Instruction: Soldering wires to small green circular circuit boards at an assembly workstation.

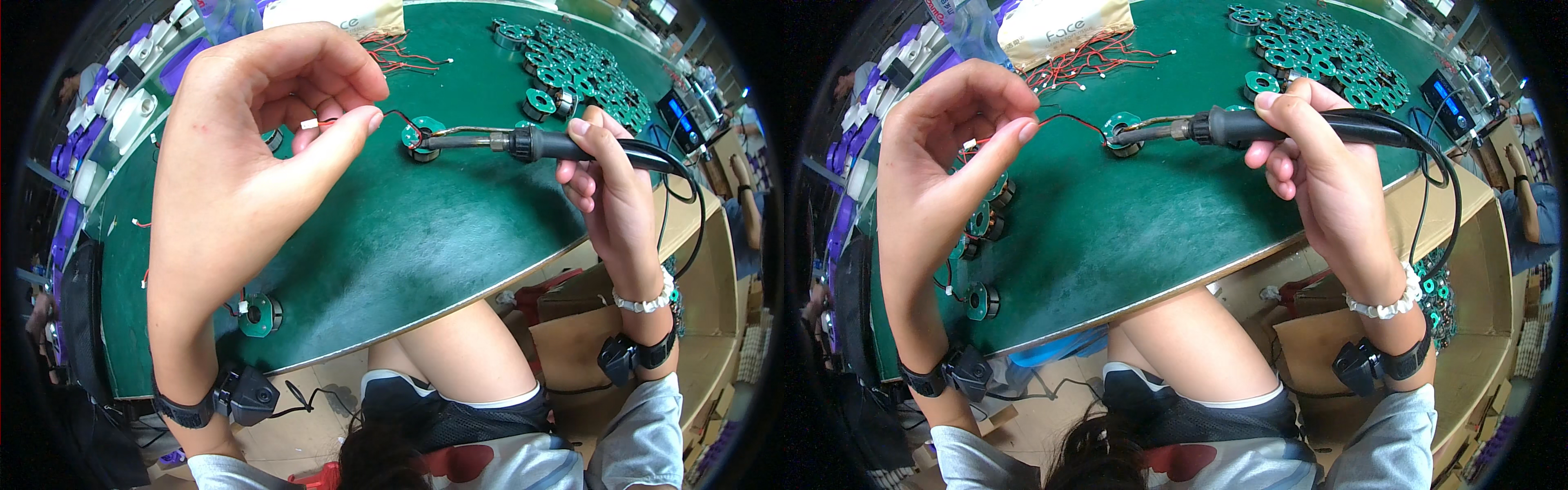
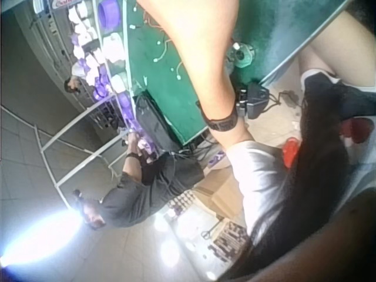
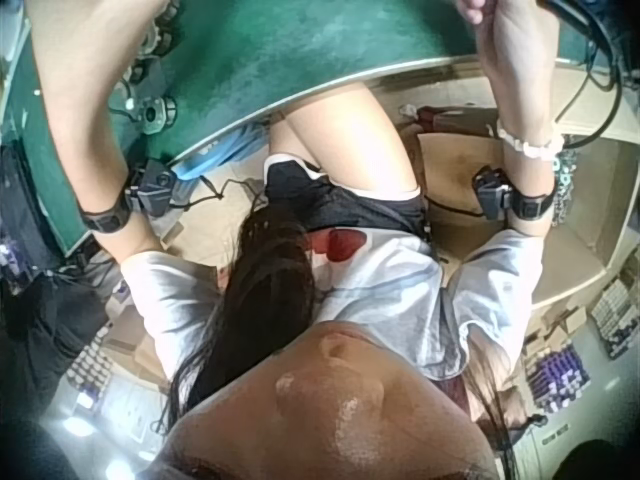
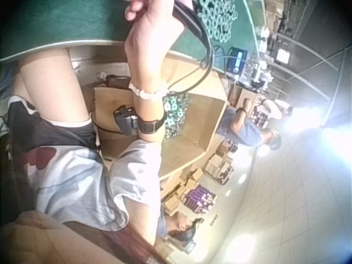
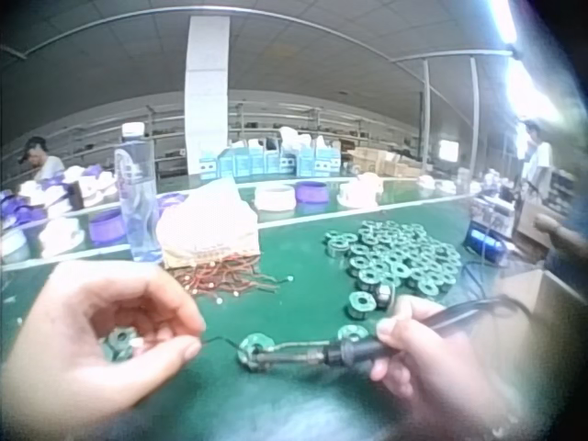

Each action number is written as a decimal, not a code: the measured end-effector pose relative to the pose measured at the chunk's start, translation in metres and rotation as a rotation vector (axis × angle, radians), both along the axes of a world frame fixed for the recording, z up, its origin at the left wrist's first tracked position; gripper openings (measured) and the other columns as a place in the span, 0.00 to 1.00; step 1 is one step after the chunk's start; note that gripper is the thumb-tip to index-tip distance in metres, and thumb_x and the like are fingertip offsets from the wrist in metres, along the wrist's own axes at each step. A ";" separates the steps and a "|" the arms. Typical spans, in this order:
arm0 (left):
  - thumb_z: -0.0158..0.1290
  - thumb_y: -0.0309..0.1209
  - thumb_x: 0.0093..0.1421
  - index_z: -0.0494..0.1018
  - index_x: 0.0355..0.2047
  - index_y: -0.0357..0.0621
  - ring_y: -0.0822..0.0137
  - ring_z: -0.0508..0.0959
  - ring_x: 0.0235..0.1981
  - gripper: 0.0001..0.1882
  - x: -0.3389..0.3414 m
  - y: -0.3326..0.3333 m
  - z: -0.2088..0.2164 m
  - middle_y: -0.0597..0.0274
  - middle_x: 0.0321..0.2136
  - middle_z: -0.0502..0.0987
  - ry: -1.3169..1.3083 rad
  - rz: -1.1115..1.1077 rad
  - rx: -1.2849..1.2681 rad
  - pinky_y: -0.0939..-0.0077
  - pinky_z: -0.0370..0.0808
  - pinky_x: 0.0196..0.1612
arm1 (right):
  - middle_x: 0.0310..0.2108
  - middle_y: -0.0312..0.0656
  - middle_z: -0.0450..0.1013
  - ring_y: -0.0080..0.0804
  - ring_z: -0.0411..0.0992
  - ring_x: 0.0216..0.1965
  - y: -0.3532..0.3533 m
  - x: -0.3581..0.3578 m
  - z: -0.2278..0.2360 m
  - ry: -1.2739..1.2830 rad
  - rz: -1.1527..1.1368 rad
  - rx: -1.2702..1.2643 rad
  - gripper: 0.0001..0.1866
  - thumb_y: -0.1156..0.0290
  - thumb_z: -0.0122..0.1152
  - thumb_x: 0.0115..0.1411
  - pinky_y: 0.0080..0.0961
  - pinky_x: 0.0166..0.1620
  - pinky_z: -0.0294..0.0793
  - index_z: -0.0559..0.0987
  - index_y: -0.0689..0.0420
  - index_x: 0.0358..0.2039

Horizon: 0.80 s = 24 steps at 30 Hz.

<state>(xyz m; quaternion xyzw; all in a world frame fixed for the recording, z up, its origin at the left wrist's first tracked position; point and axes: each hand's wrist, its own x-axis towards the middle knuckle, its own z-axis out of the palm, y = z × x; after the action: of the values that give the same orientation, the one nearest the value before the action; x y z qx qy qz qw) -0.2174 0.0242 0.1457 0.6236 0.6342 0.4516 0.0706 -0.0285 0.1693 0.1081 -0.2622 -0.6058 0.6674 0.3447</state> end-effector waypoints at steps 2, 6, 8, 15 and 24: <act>0.50 0.20 0.46 0.69 0.25 0.35 0.81 0.67 0.24 0.04 0.001 0.000 0.001 0.68 0.23 0.69 -0.003 0.000 -0.018 0.90 0.63 0.29 | 0.13 0.38 0.66 0.13 0.57 0.10 -0.001 -0.001 0.000 0.003 -0.006 -0.002 0.11 0.69 0.52 0.51 0.07 0.13 0.54 0.65 0.54 0.15; 0.50 0.19 0.46 0.69 0.25 0.34 0.82 0.67 0.24 0.04 0.004 -0.002 0.003 0.68 0.22 0.69 0.002 0.001 -0.050 0.91 0.63 0.28 | 0.13 0.38 0.66 0.13 0.57 0.10 -0.001 0.000 0.002 0.000 0.004 0.006 0.10 0.68 0.53 0.51 0.07 0.14 0.54 0.65 0.54 0.15; 0.50 0.19 0.46 0.69 0.25 0.34 0.82 0.67 0.24 0.04 0.004 -0.002 0.003 0.69 0.22 0.69 0.001 0.003 -0.057 0.91 0.63 0.28 | 0.14 0.38 0.66 0.13 0.57 0.10 -0.001 -0.001 0.001 0.008 0.011 0.007 0.10 0.68 0.53 0.51 0.07 0.14 0.54 0.66 0.54 0.16; 0.50 0.19 0.46 0.68 0.25 0.34 0.82 0.67 0.24 0.04 0.005 -0.002 0.002 0.69 0.22 0.69 -0.015 0.008 -0.048 0.91 0.63 0.28 | 0.14 0.38 0.66 0.13 0.57 0.10 0.000 -0.001 -0.001 0.016 -0.004 -0.001 0.10 0.68 0.52 0.51 0.07 0.14 0.54 0.66 0.54 0.16; 0.50 0.20 0.46 0.68 0.25 0.35 0.82 0.68 0.24 0.05 0.004 -0.001 0.002 0.69 0.22 0.69 -0.006 0.011 -0.054 0.91 0.63 0.29 | 0.13 0.38 0.66 0.12 0.57 0.10 -0.001 -0.002 0.000 0.024 -0.004 0.002 0.10 0.69 0.52 0.51 0.07 0.13 0.54 0.66 0.55 0.16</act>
<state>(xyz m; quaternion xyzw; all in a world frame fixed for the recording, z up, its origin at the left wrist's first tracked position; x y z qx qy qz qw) -0.2131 0.0227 0.1478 0.6168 0.6492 0.4365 0.0868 -0.0302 0.1681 0.1080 -0.2551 -0.6017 0.6693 0.3535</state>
